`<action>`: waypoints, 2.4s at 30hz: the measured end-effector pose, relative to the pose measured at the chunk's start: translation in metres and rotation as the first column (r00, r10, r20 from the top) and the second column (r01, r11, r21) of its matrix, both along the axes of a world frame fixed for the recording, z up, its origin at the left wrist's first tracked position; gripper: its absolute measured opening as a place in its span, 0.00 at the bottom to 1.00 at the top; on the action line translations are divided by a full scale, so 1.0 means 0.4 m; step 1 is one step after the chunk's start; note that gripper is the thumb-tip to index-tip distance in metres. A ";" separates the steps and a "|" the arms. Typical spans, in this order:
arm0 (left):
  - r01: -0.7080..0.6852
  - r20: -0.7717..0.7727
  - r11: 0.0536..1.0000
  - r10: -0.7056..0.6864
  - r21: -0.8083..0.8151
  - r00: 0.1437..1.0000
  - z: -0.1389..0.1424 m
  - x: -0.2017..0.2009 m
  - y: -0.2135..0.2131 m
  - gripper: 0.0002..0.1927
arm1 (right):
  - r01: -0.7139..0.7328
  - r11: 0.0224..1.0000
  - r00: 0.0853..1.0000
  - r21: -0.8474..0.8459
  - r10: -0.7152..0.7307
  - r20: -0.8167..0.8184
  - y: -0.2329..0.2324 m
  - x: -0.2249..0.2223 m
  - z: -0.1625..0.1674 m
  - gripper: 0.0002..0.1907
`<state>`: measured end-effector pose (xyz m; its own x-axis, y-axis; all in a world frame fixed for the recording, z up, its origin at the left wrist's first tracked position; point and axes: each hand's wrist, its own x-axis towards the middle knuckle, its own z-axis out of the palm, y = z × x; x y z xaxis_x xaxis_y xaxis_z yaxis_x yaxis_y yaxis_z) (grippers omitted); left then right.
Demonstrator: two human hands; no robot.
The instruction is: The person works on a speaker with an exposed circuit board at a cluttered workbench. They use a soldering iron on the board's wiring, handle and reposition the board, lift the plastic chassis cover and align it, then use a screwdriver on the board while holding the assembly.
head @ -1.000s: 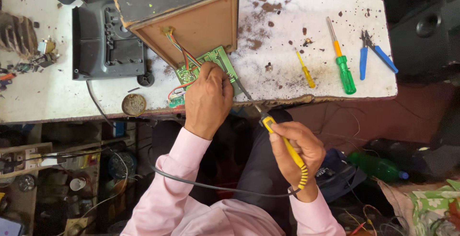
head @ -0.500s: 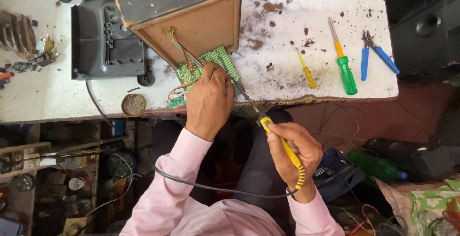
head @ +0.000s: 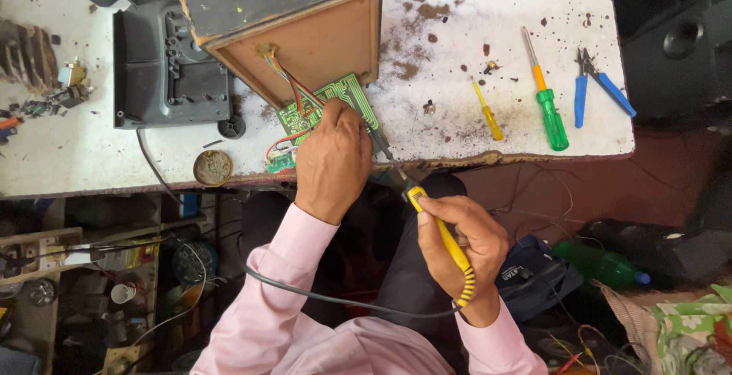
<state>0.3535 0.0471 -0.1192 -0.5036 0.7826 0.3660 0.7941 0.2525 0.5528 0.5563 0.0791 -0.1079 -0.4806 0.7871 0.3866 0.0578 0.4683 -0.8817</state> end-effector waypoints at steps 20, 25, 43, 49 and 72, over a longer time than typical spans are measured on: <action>-0.008 -0.078 0.999 0.005 -0.042 0.997 -0.005 -0.005 0.011 0.05 | -0.021 0.998 1.000 0.058 0.021 0.004 0.000 -0.014 0.020 0.11; -0.011 -0.106 0.999 0.006 -0.050 0.994 -0.009 -0.002 0.013 0.05 | 0.005 0.998 0.999 0.064 -0.007 0.034 -0.001 -0.008 0.022 0.11; -0.023 -0.138 0.998 0.015 -0.057 0.990 -0.017 0.005 0.018 0.05 | 0.034 0.997 0.998 0.063 -0.031 -0.046 -0.001 0.018 0.004 0.09; -0.027 -0.150 0.998 0.019 -0.051 0.988 -0.016 0.006 0.019 0.04 | 0.111 0.994 0.989 -0.008 -0.111 -0.101 -0.015 0.029 0.008 0.10; -0.124 -0.052 0.992 0.124 0.000 0.991 -0.060 -0.018 -0.008 0.08 | -0.560 0.728 0.829 0.396 0.492 0.266 -0.328 -0.433 0.270 0.12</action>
